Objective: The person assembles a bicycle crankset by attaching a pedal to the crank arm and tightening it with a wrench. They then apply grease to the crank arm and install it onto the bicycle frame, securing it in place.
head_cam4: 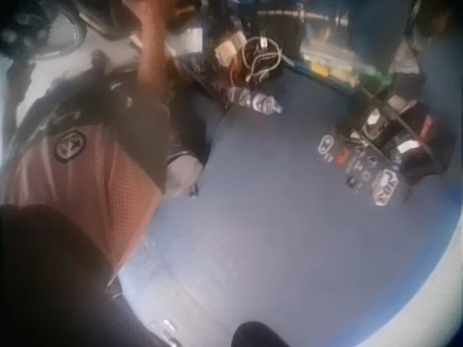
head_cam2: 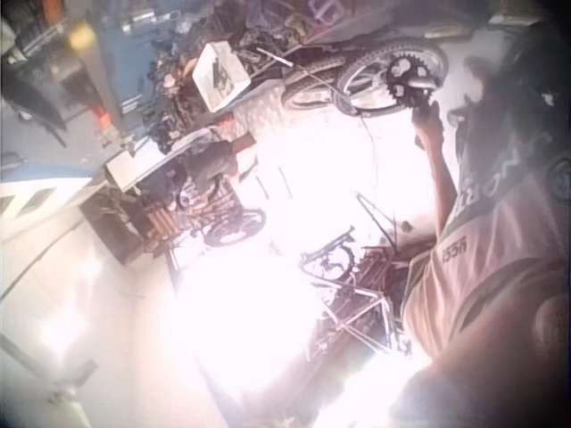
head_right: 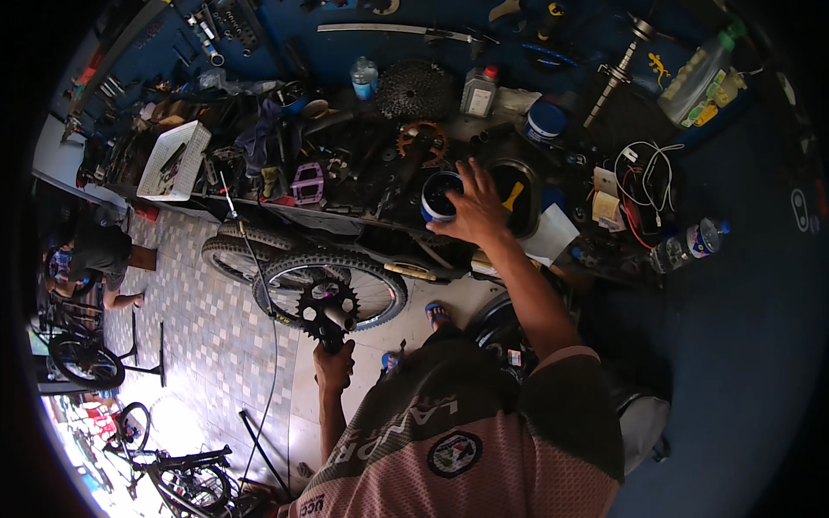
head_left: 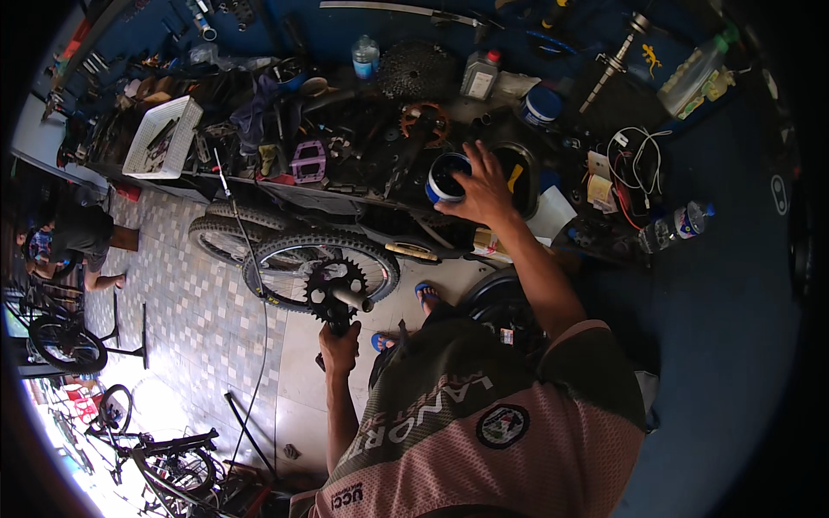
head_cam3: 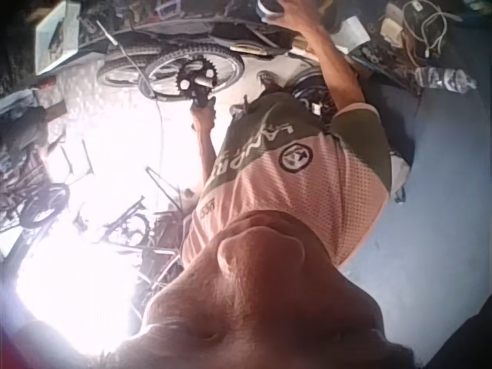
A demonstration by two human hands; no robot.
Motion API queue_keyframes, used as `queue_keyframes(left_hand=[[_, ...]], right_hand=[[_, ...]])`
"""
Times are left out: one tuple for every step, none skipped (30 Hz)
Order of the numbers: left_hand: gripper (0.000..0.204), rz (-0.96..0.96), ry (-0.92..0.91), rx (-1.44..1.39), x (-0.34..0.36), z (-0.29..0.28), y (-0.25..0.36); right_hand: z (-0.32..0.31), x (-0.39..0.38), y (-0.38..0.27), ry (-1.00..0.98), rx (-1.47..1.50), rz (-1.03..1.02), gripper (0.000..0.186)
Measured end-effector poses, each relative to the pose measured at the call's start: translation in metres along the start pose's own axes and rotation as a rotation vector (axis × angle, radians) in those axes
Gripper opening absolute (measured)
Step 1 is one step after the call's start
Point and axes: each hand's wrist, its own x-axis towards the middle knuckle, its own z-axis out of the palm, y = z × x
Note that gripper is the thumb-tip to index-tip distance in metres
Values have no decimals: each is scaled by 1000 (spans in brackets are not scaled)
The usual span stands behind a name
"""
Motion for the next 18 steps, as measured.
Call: queue_keyframes(left_hand=[[27,21,-14,31,4,7,3],[25,42,-26,61,9,14,7],[24,59,-32,90,13,18,10],[25,73,-42,99,14,24,16],[26,147,-30,131,18,30,14],[27,220,-14,162,22,36,15],[28,291,5,193,25,39,16],[41,143,-25,247,27,39,16],[41,174,-25,232,27,42,20],[41,203,-19,219,26,43,23],[40,232,-11,205,26,43,26],[40,213,-15,232,29,41,26],[40,205,7,216,25,42,39],[40,232,45,268,20,41,51],[39,257,87,322,16,36,61],[39,289,112,315,16,32,65],[39,320,136,309,16,27,68],[39,355,155,305,18,22,70]], right_hand=[[1,0,5,-21,5,8,74],[3,0,8,-43,11,15,74],[5,0,10,-67,23,16,74],[7,0,12,-59,24,-3,73],[9,0,14,-73,20,3,73],[10,0,14,-88,18,5,73],[11,1,13,-103,18,5,73],[11,1,12,-110,19,15,72],[11,1,12,-119,19,22,72],[12,2,12,-126,24,25,72],[12,3,12,-118,16,19,72],[12,4,13,-109,12,12,73],[13,4,14,-99,6,5,73],[12,2,16,-59,31,-11,71],[9,2,13,-38,92,15,70],[2,5,9,-17,148,42,70],[-4,7,4,3,205,72,70],[-18,9,-5,65,296,26,60]])
